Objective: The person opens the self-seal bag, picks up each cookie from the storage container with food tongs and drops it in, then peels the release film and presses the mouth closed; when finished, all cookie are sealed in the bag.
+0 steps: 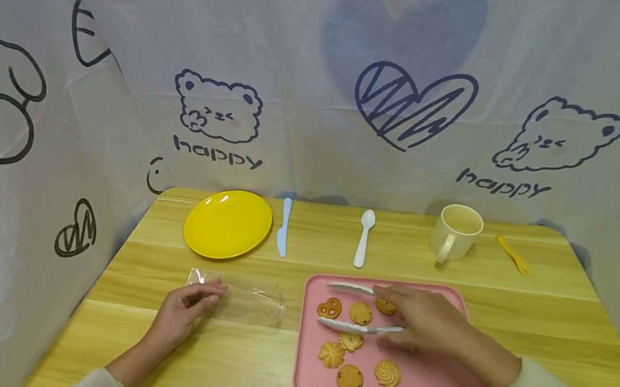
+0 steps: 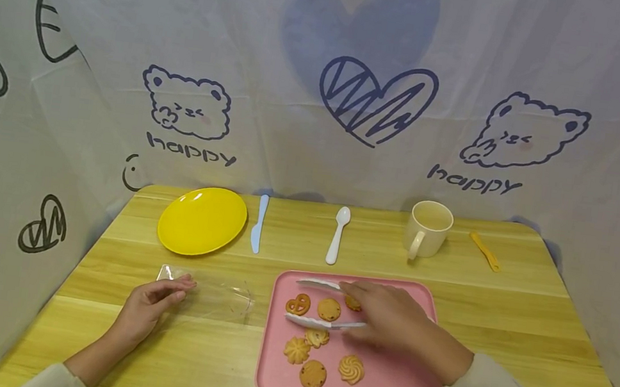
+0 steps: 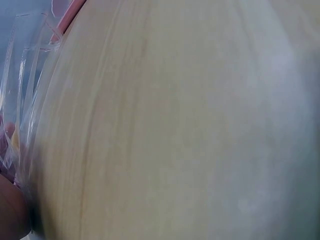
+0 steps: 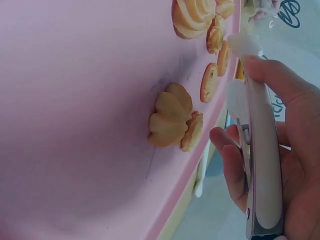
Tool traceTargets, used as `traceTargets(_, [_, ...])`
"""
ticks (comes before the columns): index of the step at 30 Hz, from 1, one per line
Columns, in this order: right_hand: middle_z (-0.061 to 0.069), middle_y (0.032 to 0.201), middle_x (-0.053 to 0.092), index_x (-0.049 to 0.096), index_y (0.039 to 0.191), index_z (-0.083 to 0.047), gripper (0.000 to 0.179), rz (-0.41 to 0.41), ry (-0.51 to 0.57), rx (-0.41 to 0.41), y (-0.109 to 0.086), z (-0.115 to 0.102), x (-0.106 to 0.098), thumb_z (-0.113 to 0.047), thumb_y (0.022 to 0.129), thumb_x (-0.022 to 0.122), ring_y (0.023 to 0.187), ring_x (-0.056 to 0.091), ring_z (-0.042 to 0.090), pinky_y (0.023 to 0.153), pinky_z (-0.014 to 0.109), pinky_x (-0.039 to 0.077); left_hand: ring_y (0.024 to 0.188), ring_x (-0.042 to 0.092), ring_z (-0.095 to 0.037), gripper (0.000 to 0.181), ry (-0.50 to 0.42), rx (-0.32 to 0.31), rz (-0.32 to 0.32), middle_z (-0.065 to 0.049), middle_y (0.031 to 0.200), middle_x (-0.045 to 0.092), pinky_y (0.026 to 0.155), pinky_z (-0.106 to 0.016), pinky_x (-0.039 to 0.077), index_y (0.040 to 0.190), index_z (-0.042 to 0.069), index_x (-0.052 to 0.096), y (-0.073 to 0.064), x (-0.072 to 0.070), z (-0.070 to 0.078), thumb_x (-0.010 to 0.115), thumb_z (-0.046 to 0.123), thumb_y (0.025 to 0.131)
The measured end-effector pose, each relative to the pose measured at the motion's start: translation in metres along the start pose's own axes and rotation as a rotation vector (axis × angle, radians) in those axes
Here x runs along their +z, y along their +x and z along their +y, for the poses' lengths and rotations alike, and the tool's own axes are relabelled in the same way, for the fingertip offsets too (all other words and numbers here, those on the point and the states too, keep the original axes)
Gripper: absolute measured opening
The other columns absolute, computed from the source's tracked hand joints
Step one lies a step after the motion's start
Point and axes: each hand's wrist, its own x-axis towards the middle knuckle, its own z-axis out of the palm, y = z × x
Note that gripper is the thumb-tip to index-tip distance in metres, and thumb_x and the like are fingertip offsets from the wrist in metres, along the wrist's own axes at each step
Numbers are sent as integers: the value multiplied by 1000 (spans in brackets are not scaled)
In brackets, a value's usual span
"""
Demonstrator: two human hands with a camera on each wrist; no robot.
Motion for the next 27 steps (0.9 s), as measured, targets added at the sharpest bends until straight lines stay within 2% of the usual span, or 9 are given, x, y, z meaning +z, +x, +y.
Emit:
traceTargets(9, [0,118,69,61,144,-10,69,-29,11,-3,7,-3,-1,-37,85,84,84,57,6,71,29,53,134,55,-4,20,4,6,0,-15,122,74,109,-14,44,114,-10,71,0,0,0,66,2,99])
traceTargets(16, [0,119,71,64,140,-10,65,-18,-2,-35,7,-2,0,-39,86,84,93,62,8,81,37,58,133,55,-3,20,3,5,-1,-13,121,75,109,-14,44,114,-10,71,1,-1,-1,66,2,100])
traceTargets(27, [1,123,71,64,141,-10,64,-35,28,-30,8,-1,-1,-36,86,85,89,62,8,77,34,57,133,55,-1,21,9,-13,2,-21,123,72,109,-13,44,116,-10,71,1,0,0,66,4,100])
